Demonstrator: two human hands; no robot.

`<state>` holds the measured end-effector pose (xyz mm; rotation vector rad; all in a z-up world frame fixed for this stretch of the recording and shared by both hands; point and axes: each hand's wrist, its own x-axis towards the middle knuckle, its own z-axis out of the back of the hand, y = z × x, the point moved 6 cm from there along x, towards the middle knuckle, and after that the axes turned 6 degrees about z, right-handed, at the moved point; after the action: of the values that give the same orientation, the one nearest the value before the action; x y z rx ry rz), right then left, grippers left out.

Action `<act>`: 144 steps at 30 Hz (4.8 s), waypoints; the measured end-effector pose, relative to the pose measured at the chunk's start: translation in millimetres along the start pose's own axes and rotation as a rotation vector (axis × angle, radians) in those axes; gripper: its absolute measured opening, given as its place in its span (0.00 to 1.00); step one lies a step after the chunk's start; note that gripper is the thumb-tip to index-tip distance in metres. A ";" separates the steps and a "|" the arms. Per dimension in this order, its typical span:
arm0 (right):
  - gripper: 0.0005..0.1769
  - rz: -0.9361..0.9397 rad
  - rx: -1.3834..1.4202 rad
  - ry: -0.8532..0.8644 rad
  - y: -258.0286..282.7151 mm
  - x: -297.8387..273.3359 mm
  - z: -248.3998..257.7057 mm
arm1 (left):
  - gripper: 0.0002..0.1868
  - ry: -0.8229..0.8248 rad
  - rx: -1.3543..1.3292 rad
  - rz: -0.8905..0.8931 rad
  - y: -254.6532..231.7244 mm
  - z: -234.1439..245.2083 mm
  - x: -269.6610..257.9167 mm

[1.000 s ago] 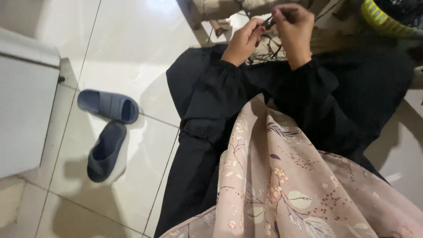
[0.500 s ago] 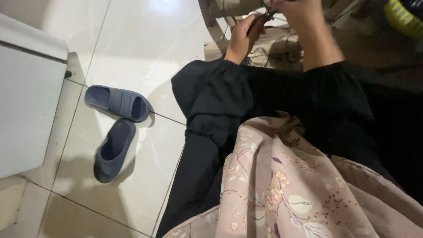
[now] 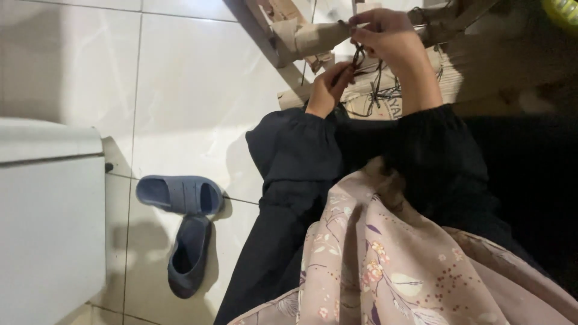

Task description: Wrapping the legs of a wooden chair with cardboard and securing it with string for protection during transport.

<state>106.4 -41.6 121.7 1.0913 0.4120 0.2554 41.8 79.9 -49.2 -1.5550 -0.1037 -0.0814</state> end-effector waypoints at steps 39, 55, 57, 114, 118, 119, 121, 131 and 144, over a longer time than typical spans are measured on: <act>0.16 0.718 0.212 -0.074 -39.0 131.6 -143.1 | 0.16 -0.804 0.007 0.302 23.5 83.4 -18.0; 0.14 0.856 -0.484 -0.038 -56.8 114.0 -158.9 | 0.19 -0.855 0.119 0.542 37.7 98.2 -10.6; 0.10 0.916 -0.477 -0.041 -42.7 111.7 -159.2 | 0.15 -0.836 -0.014 0.528 40.2 95.0 -14.2; 0.12 1.275 -0.388 -0.219 -49.5 66.7 -157.7 | 0.08 -0.746 0.732 0.427 -45.0 75.7 -30.0; 0.25 1.219 -0.190 -0.133 -38.8 60.3 -151.4 | 0.11 -0.706 0.546 0.299 -47.5 79.7 -28.7; 0.25 1.220 -0.191 -0.133 -52.3 66.7 -157.1 | 0.11 -0.706 0.545 0.298 -45.9 84.9 -26.7; 0.10 1.197 -0.258 -0.239 -81.2 79.0 -163.2 | 0.22 -0.685 0.048 -0.050 -51.1 92.3 -23.0; 0.08 1.148 -0.005 -0.141 -25.9 54.5 -127.9 | 0.14 -0.497 0.478 -0.213 -35.2 105.6 11.7; 0.17 0.736 -0.101 -0.222 -59.3 53.0 -124.6 | 0.20 -0.586 0.560 0.060 -25.9 115.5 17.1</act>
<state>98.5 53.3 8.6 1.1228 -0.2180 0.7856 54.0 195.2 -20.0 -0.9805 -0.4980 0.4230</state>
